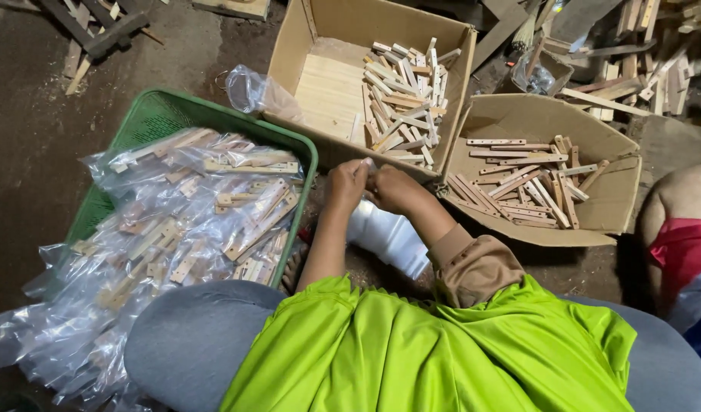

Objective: The person picks up multiple wooden clips from a large cardboard box and places them into plastic bags, then places the filled bags into a green basket.

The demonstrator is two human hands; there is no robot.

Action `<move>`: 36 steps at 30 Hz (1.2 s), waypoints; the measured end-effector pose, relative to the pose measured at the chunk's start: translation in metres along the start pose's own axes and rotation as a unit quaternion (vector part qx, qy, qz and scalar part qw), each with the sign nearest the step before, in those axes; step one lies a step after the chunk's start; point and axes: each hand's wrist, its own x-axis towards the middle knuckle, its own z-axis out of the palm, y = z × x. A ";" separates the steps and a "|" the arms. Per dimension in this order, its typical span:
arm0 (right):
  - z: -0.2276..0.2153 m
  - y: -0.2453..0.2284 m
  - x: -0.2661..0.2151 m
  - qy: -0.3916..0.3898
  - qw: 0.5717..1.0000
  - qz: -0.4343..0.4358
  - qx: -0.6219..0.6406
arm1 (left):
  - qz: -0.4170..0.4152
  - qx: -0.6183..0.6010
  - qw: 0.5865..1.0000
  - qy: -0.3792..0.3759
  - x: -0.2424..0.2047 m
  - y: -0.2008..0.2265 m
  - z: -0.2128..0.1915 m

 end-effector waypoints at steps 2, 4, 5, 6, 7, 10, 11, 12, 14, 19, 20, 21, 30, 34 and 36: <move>-0.009 0.010 0.007 0.050 0.995 0.015 0.089 | -0.010 -0.004 1.000 0.004 0.002 -0.004 0.002; -0.014 0.051 0.021 0.099 0.979 0.025 0.176 | -0.019 -0.008 1.000 0.014 0.007 -0.001 0.000; -0.011 0.087 0.027 0.194 0.966 0.097 0.140 | -0.003 -0.021 0.999 0.043 0.005 0.001 -0.001; -0.007 0.123 0.032 0.286 0.938 0.166 0.102 | 0.013 -0.033 0.997 0.073 0.002 0.002 -0.002; -0.007 0.122 0.032 0.284 0.939 0.164 0.103 | 0.011 -0.033 0.997 0.075 0.003 0.000 0.002; -0.018 0.108 0.028 0.213 0.960 0.177 -0.042 | 0.020 -0.034 0.995 0.087 0.010 -0.006 0.013; -0.026 0.096 0.020 0.158 0.958 0.187 -0.150 | 0.011 -0.032 0.996 0.083 0.012 -0.008 0.016; -0.033 0.085 0.011 0.102 0.941 0.195 -0.257 | 0.003 -0.031 0.996 0.079 0.014 -0.011 0.020; -0.031 0.115 0.018 0.100 0.947 0.200 -0.230 | -0.029 -0.032 0.997 0.058 0.023 -0.015 0.022; -0.018 0.201 0.032 0.087 0.963 0.230 -0.107 | -0.105 -0.011 0.994 -0.009 0.040 -0.058 0.044; -0.018 0.212 0.041 0.141 0.954 0.235 -0.124 | -0.104 -0.007 0.995 0.001 0.042 -0.061 0.045; -0.018 0.223 0.047 0.195 0.940 0.243 -0.140 | -0.102 -0.003 0.995 0.007 0.043 -0.064 0.048; 0.023 0.181 0.039 0.200 0.907 0.157 -0.334 | -0.091 -0.122 0.988 0.034 0.019 -0.031 0.027; 0.006 0.171 0.043 0.151 0.922 0.193 -0.299 | -0.091 -0.126 0.988 0.023 0.018 -0.031 0.031; -0.002 0.161 0.036 0.178 0.939 0.222 -0.194 | -0.117 -0.030 0.993 -0.009 0.023 -0.057 0.048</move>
